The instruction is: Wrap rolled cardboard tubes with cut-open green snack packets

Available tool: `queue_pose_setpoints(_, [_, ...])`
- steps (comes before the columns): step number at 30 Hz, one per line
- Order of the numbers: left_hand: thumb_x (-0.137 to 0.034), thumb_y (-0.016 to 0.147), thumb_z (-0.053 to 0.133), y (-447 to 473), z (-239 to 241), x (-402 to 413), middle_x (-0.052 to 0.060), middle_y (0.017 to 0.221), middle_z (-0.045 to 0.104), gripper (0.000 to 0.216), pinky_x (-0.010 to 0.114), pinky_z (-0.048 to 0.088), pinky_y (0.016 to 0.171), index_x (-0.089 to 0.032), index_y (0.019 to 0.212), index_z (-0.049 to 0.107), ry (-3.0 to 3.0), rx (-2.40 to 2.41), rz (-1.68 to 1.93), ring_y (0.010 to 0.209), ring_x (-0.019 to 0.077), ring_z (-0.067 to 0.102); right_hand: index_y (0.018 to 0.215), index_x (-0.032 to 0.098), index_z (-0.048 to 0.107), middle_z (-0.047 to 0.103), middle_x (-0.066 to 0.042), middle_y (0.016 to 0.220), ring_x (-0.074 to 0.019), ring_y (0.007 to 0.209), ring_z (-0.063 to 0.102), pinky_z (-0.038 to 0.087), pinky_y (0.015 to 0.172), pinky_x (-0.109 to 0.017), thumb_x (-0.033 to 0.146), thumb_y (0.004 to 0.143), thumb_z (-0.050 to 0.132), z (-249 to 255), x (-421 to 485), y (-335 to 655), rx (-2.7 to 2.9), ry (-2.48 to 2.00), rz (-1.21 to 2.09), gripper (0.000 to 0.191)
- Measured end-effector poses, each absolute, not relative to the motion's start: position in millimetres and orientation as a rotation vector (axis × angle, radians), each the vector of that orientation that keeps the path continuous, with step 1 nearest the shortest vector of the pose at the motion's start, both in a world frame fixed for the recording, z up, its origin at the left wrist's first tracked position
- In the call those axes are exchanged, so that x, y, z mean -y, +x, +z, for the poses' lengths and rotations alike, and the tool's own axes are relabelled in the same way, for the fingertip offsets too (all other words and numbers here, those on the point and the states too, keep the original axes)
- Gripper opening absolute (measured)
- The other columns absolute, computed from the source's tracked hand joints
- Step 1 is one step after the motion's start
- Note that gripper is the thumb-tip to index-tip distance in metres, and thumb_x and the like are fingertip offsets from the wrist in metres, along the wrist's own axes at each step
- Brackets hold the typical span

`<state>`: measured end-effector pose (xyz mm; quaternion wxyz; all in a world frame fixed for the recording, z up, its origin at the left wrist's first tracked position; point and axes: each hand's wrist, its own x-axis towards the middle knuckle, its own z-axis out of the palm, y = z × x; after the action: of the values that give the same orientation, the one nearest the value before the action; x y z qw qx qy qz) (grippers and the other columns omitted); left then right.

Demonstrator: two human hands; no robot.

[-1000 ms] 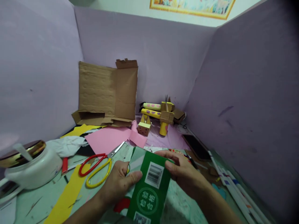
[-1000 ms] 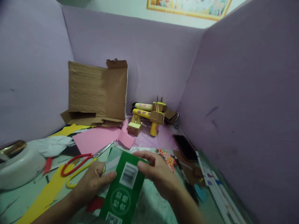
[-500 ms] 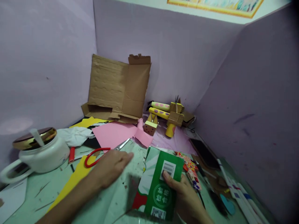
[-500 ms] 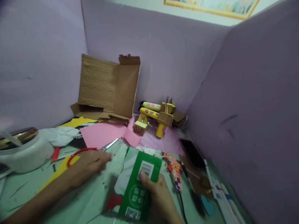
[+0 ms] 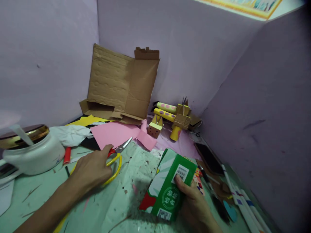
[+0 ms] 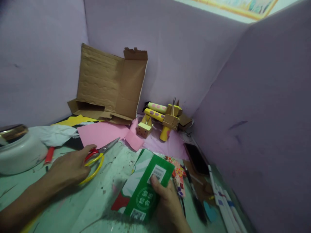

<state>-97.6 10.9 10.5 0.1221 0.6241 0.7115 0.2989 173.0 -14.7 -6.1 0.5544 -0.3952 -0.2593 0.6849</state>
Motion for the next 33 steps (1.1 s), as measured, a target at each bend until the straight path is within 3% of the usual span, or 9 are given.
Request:
queue_pose_setpoints(3, [-0.030, 0.061, 0.065, -85.0, 17.5, -4.8, 0.001, 0.065, 0.061, 0.037, 0.024, 0.037, 0.053, -0.021, 0.097, 0.062, 1.778, -1.865, 1.066, 0.058, 0.0210, 0.057, 0.109, 0.023, 0.064, 0.073, -0.005, 0.083, -0.0274, 0.075, 0.068, 0.052, 0.077, -0.046, 0.030, 0.063, 0.077, -4.0, 16.1, 171.4, 0.597, -0.873, 1.576, 0.048])
queue_pose_setpoints(6, [-0.047, 0.077, 0.051, -66.6, 15.5, 5.9, -0.004, 0.046, 0.050, 0.029, 0.022, 0.035, 0.043, -0.020, 0.088, 0.058, 1.686, -1.606, 1.164, 0.042, 0.0156, 0.048, 0.117, 0.024, 0.059, 0.073, -0.006, 0.085, -0.0275, 0.081, 0.067, 0.051, 0.080, -0.045, 0.029, 0.064, 0.076, -4.8, 16.8, 168.3, 0.561, -0.784, 1.505, 0.055])
queue_pose_setpoints(10, [-0.043, 0.085, 0.041, -45.7, 2.5, 18.0, -0.004, 0.051, 0.053, 0.032, 0.022, 0.038, 0.044, -0.020, 0.102, 0.056, 1.774, -1.466, 1.126, 0.042, 0.0136, 0.049, 0.120, 0.025, 0.056, 0.073, -0.006, 0.088, -0.0266, 0.085, 0.067, 0.049, 0.084, -0.045, 0.028, 0.068, 0.074, -8.9, 17.0, 166.2, 0.537, -0.716, 1.472, 0.056])
queue_pose_setpoints(15, [-0.041, 0.086, 0.039, -33.9, 8.1, 27.4, 0.000, 0.079, 0.063, 0.034, 0.022, 0.043, 0.054, -0.025, 0.115, 0.048, 1.854, -1.466, 1.114, 0.056, 0.0135, 0.055, 0.118, 0.027, 0.058, 0.072, -0.006, 0.095, -0.0259, 0.087, 0.067, 0.048, 0.084, -0.044, 0.033, 0.070, 0.072, -9.8, 17.3, 166.9, 0.589, -0.758, 1.507, 0.051])
queue_pose_setpoints(20, [-0.044, 0.086, 0.040, -34.5, 23.4, 30.0, -0.002, 0.073, 0.062, 0.030, 0.021, 0.040, 0.051, -0.025, 0.103, 0.055, 1.827, -1.446, 1.167, 0.050, 0.0113, 0.051, 0.112, 0.023, 0.062, 0.073, -0.007, 0.089, -0.0268, 0.085, 0.067, 0.050, 0.081, -0.044, 0.033, 0.066, 0.075, -7.3, 16.1, 161.4, 0.578, -0.801, 1.493, 0.049])
queue_pose_setpoints(26, [-0.049, 0.075, 0.057, -31.1, 11.4, 23.3, 0.001, 0.081, 0.064, 0.037, 0.021, 0.043, 0.047, -0.024, 0.102, 0.054, 1.424, -1.369, 1.260, 0.057, 0.0147, 0.057, 0.086, 0.012, 0.071, 0.073, -0.009, 0.074, -0.0247, 0.068, 0.068, 0.052, 0.073, -0.041, 0.035, 0.061, 0.077, -4.9, 19.2, 142.3, 0.706, -0.907, 1.560, 0.035])
queue_pose_setpoints(33, [-0.041, 0.059, 0.076, -28.2, 8.2, 11.4, 0.002, 0.079, 0.066, 0.052, 0.024, 0.054, 0.058, -0.021, 0.102, 0.054, 1.192, -1.228, 1.435, 0.070, 0.0221, 0.064, 0.076, 0.013, 0.073, 0.068, -0.005, 0.064, -0.0177, 0.058, 0.061, 0.049, 0.058, -0.031, 0.033, 0.062, 0.069, 8.4, 22.8, 116.7, 0.899, -1.099, 1.460, 0.025])
